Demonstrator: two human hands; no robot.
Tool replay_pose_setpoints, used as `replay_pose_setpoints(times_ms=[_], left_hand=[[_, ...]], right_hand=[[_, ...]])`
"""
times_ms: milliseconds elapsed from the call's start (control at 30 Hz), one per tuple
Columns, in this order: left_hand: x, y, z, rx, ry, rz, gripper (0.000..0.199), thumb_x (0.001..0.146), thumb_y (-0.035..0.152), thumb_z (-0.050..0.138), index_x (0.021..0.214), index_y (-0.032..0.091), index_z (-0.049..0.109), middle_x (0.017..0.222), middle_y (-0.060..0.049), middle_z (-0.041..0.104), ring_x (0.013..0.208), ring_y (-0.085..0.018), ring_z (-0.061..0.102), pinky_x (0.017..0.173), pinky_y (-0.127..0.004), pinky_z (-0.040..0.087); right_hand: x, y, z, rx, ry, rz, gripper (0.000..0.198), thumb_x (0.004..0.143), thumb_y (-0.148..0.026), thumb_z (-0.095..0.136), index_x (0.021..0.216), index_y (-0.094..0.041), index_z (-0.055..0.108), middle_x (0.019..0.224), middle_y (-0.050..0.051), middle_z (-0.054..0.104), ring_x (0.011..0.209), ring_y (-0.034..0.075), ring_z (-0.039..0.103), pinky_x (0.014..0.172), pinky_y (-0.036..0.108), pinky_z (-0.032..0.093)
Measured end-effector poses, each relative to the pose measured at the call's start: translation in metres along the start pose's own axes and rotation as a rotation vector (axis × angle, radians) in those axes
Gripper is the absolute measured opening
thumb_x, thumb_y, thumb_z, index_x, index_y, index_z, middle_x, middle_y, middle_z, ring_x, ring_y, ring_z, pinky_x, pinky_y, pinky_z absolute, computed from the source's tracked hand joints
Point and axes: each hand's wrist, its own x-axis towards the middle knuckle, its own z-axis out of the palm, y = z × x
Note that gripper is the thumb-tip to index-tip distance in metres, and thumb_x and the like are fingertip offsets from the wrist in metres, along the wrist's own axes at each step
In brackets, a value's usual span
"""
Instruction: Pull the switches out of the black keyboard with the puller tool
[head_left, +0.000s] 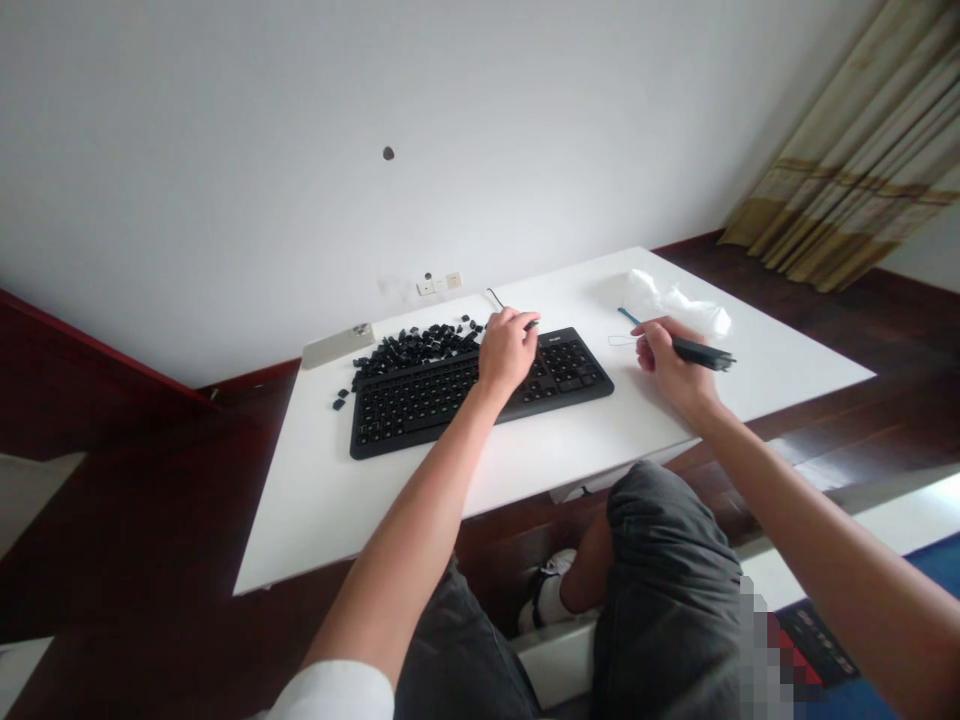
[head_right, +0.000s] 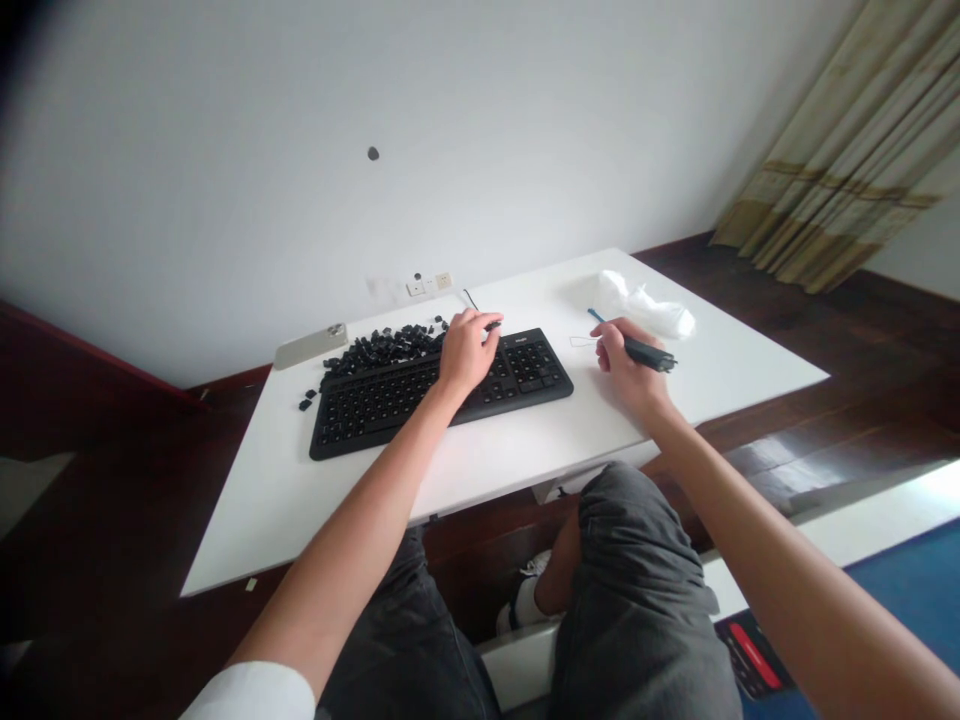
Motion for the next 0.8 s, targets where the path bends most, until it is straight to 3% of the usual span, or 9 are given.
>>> replay_pose_setpoints(times_ms=[133, 233, 367, 533, 667, 800], left_hand=[[0.007, -0.035, -0.018, 0.062, 0.025, -0.194, 0.026, 0.105, 0.022, 0.057, 0.127, 0.024, 0.072, 0.119, -0.008, 0.078, 0.112, -0.025, 0.068, 0.100, -0.037, 0.053], [0.008, -0.054, -0.023, 0.087, 0.031, -0.319, 0.021, 0.105, 0.023, 0.059, 0.121, 0.024, 0.073, 0.112, -0.009, 0.079, 0.107, -0.025, 0.070, 0.095, -0.038, 0.053], [0.006, -0.069, -0.024, 0.099, 0.021, -0.310, 0.017, 0.102, 0.023, 0.063, 0.109, 0.025, 0.079, 0.118, -0.008, 0.078, 0.114, -0.026, 0.066, 0.101, -0.038, 0.052], [0.006, -0.073, -0.023, 0.029, 0.015, -0.260, 0.025, 0.100, 0.015, 0.061, 0.113, 0.026, 0.080, 0.121, -0.005, 0.079, 0.111, -0.023, 0.069, 0.103, -0.036, 0.053], [0.007, -0.071, -0.025, 0.006, 0.036, -0.213, 0.023, 0.097, 0.014, 0.065, 0.108, 0.028, 0.079, 0.116, -0.002, 0.082, 0.108, -0.022, 0.073, 0.099, -0.035, 0.054], [0.009, -0.077, -0.030, -0.041, 0.059, -0.293, 0.016, 0.096, 0.018, 0.069, 0.107, 0.027, 0.077, 0.111, -0.001, 0.083, 0.099, -0.021, 0.075, 0.090, -0.032, 0.054]], right_hand=[[0.002, -0.002, 0.000, -0.041, 0.049, 0.064, 0.036, 0.100, -0.055, 0.058, 0.088, -0.024, 0.072, 0.064, 0.003, 0.067, 0.057, 0.020, 0.061, 0.057, 0.033, 0.050], [0.001, -0.005, 0.000, -0.051, 0.023, 0.090, 0.030, 0.095, -0.052, 0.066, 0.091, -0.023, 0.075, 0.069, 0.003, 0.071, 0.065, 0.021, 0.068, 0.066, 0.034, 0.055], [-0.001, -0.008, 0.000, -0.056, -0.010, 0.093, 0.030, 0.094, -0.051, 0.071, 0.098, -0.022, 0.077, 0.082, 0.006, 0.078, 0.074, 0.024, 0.074, 0.073, 0.036, 0.057], [-0.001, -0.013, -0.001, -0.188, -0.167, -0.029, 0.025, 0.098, -0.048, 0.067, 0.097, -0.024, 0.077, 0.098, 0.008, 0.081, 0.088, 0.028, 0.075, 0.087, 0.041, 0.056], [0.000, -0.013, -0.001, -0.198, -0.151, -0.009, 0.024, 0.099, -0.046, 0.066, 0.097, -0.024, 0.076, 0.097, 0.007, 0.081, 0.088, 0.028, 0.074, 0.087, 0.041, 0.054], [0.000, -0.012, 0.000, -0.200, -0.142, 0.000, 0.026, 0.098, -0.047, 0.066, 0.098, -0.023, 0.077, 0.098, 0.007, 0.081, 0.089, 0.027, 0.073, 0.088, 0.039, 0.054]])
